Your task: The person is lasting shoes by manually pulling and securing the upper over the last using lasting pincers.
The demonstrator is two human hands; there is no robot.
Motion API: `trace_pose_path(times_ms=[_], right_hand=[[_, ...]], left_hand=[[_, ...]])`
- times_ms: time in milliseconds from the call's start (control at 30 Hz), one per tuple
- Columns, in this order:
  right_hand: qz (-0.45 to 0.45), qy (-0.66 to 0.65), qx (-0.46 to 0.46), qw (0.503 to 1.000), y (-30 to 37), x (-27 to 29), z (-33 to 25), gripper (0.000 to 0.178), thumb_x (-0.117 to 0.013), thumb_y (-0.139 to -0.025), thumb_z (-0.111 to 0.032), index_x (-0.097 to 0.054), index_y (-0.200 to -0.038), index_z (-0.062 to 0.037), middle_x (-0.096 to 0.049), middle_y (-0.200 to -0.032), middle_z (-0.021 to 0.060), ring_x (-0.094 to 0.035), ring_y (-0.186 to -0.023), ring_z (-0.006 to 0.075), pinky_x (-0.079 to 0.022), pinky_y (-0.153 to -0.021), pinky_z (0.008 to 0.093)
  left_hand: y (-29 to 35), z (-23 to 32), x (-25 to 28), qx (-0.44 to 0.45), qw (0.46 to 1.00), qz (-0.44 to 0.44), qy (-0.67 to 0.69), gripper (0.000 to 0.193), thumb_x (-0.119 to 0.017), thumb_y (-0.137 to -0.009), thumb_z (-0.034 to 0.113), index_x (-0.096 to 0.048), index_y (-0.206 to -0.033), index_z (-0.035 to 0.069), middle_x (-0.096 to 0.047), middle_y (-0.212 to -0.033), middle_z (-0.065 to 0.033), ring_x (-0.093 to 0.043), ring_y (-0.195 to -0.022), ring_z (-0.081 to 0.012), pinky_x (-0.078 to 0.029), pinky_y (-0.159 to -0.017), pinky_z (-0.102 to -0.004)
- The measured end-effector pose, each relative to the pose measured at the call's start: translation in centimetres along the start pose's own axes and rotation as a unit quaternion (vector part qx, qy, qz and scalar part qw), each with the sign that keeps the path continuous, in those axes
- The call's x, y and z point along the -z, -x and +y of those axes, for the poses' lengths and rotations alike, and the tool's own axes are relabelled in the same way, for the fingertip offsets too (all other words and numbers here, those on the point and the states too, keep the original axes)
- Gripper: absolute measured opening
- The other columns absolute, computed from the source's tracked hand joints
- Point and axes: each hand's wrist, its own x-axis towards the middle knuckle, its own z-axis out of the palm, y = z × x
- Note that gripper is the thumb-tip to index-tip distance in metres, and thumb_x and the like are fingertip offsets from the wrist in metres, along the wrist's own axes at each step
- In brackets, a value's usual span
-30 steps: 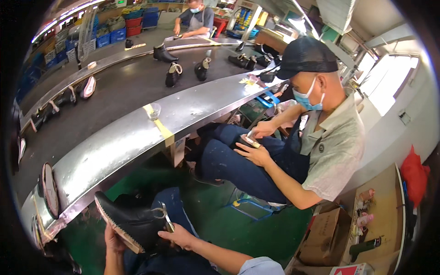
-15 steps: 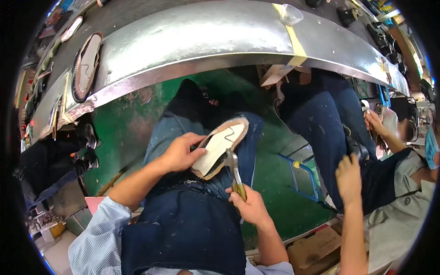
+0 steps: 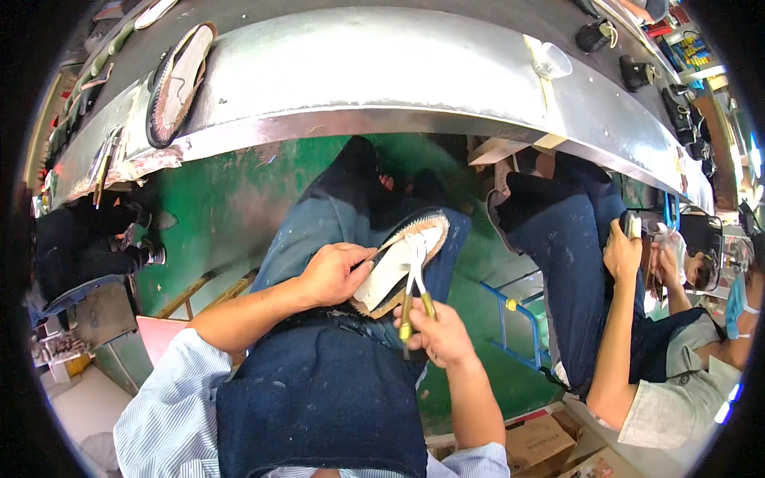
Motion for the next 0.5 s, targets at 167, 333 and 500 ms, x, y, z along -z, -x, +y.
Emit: trace_pose_path(times_ms=[167, 333, 500], right_hand=[[0.123, 0.257, 0.121, 0.951, -1.3, -1.4, 2.3, 0.018, -0.057, -0.095, -0.013, -0.064, -0.106, 0.0005, -0.065, -0.083, 0.0044, -0.059, -0.068, 0.009, -0.048, -0.058, 0.0256], [0.061, 0.212, -0.058, 0.974, 2.1, -0.1, -1.0, 0.026, -0.058, -0.093, -0.012, -0.061, -0.114, 0.0036, -0.067, -0.091, 0.0097, -0.063, -0.072, 0.0178, -0.052, -0.07, 0.0315], [0.048, 0.461, 0.093, 0.881, 3.1, 0.8, -2.4, 0.05, -0.061, -0.087, -0.01, -0.05, -0.132, 0.0075, -0.056, -0.129, 0.0298, -0.054, -0.121, 0.0423, -0.042, -0.105, 0.0413]], left_hand=[[-0.4, 0.6, 0.1, 0.002, 1.0, -0.016, 0.023, 0.025, -0.06, -0.086, 0.014, -0.069, -0.104, -0.002, -0.069, -0.09, -0.0206, -0.066, -0.087, -0.0384, -0.053, -0.079, -0.0446], [0.4, 0.0, -0.6, -0.015, 1.0, 0.021, 0.005, 0.027, -0.063, -0.085, 0.014, -0.067, -0.106, -0.002, -0.069, -0.094, -0.0196, -0.066, -0.089, -0.0375, -0.054, -0.079, -0.0439], [1.0, 1.1, -1.2, -0.057, 0.996, 0.067, -0.007, 0.022, -0.068, -0.08, 0.01, -0.068, -0.1, 0.001, -0.066, -0.097, -0.0145, -0.066, -0.088, -0.0328, -0.055, -0.074, -0.0386]])
